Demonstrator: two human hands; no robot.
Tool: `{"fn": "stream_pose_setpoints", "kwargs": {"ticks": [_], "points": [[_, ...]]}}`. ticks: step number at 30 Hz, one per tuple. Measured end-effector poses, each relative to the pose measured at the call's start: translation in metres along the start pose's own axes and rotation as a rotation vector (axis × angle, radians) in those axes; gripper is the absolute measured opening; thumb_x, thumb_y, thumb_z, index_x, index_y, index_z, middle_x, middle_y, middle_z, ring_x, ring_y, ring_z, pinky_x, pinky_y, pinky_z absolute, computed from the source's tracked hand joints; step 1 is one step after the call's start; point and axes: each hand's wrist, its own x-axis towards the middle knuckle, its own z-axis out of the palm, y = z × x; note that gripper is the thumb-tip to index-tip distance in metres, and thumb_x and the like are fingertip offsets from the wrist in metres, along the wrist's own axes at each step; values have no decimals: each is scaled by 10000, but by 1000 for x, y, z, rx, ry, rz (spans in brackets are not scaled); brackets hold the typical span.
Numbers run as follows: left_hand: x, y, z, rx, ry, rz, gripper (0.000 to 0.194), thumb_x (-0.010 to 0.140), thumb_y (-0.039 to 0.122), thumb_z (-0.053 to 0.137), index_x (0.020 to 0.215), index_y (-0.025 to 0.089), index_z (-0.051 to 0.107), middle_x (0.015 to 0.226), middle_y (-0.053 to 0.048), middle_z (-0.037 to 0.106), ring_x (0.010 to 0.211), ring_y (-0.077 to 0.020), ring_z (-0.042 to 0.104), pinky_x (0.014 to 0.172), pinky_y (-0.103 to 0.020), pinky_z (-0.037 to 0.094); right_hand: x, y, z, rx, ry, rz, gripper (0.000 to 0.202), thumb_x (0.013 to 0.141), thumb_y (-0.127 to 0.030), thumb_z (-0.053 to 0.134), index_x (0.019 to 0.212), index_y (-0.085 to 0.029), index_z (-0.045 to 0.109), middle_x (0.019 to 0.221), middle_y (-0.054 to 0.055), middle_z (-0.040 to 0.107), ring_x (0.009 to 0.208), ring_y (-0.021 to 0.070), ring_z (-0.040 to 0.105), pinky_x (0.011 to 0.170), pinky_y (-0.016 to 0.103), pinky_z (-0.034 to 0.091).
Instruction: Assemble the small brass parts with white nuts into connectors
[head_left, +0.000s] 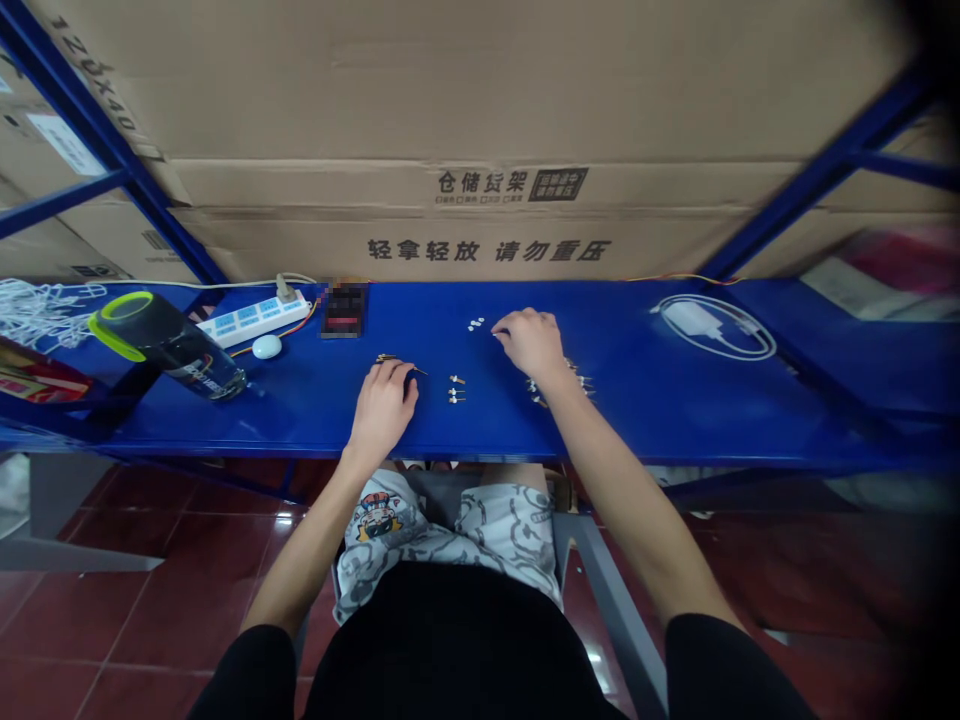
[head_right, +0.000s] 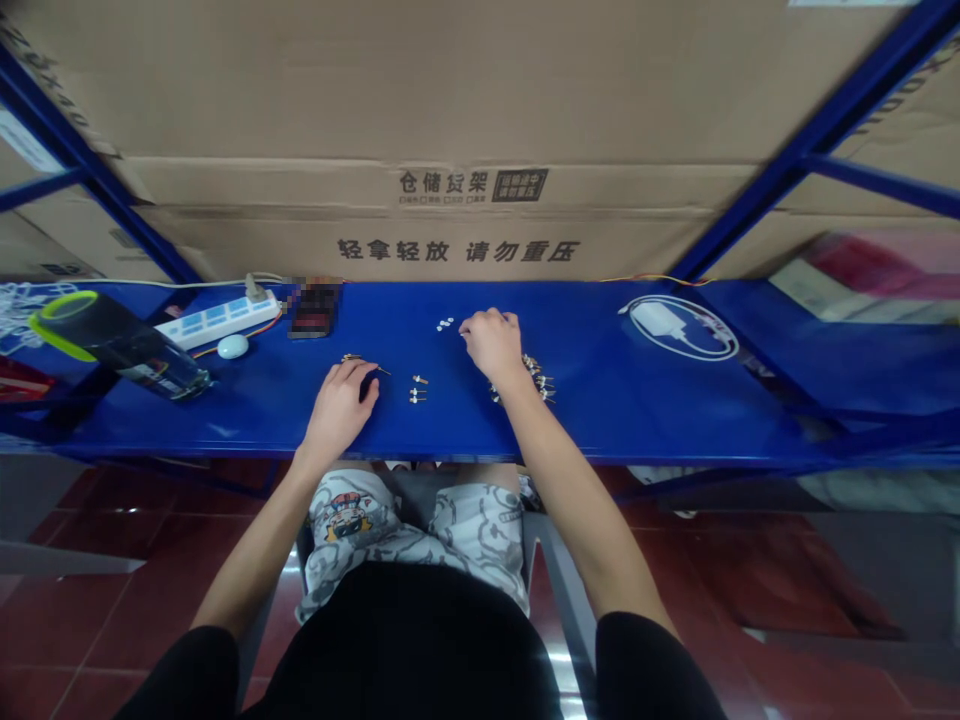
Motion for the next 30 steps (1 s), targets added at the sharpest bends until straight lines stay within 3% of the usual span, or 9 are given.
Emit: {"fn": "stream_pose_setpoints", "kwargs": {"ticks": [6, 9, 13, 16, 19, 24, 30], "points": [[0, -1, 4, 35, -14, 28, 264, 1006, 201, 461, 1172, 175, 663, 1174, -121, 656, 1126, -284, 608, 1050, -474, 485, -8, -16, -12, 83, 36, -30, 226, 951, -230, 552, 965, -243, 777, 1001, 71, 781, 983, 271, 670, 952, 452, 423], [1, 1, 0, -1, -38, 14, 207, 1004, 201, 480, 1097, 196, 664, 1115, -100, 658, 1093, -270, 621, 1050, -459, 485, -31, -33, -20, 269, 95, -65, 200, 947, -282, 571, 995, -251, 763, 978, 44, 789, 913, 235, 709, 927, 397, 454], [2, 0, -1, -41, -54, 10, 222, 998, 211, 512, 1174, 187, 645, 1162, -100, 655, 1112, -272, 621, 1041, -444, 492, -73, -51, -26, 490, 208, -97, 175, 944, -316, 578, 964, -261, 744, 969, 4, 791, 909, 213, 721, 961, 385, 470], [3, -3, 2, -109, -79, -14, 184, 997, 235, 533, 1112, 210, 674, 1151, -77, 655, 1023, -238, 662, 928, -379, 550, -93, -56, -24, 580, 264, -67, 172, 946, -334, 577, 942, -259, 731, 982, 7, 788, 925, 215, 721, 939, 379, 500], [3, -5, 2, -167, -96, -51, 134, 994, 254, 559, 1016, 222, 687, 1084, -57, 662, 907, -204, 684, 811, -328, 564, -98, -57, -22, 629, 275, -65, 167, 945, -338, 583, 933, -250, 725, 967, 16, 786, 924, 213, 722, 920, 370, 518], [4, -2, -6, -265, -132, -2, 123, 1013, 251, 543, 1004, 229, 663, 987, -31, 677, 908, -198, 671, 830, -323, 530, -95, -60, -20, 620, 219, -161, 171, 953, -315, 584, 977, -250, 740, 1003, 21, 789, 936, 217, 722, 917, 389, 522], [4, 5, -9, -463, -196, 22, 120, 1023, 282, 543, 1012, 233, 652, 998, -13, 697, 889, -180, 656, 801, -302, 488, -97, -60, -20, 673, 246, -291, 175, 971, -278, 592, 1046, -270, 750, 1022, 20, 789, 933, 211, 725, 884, 393, 535]]}}
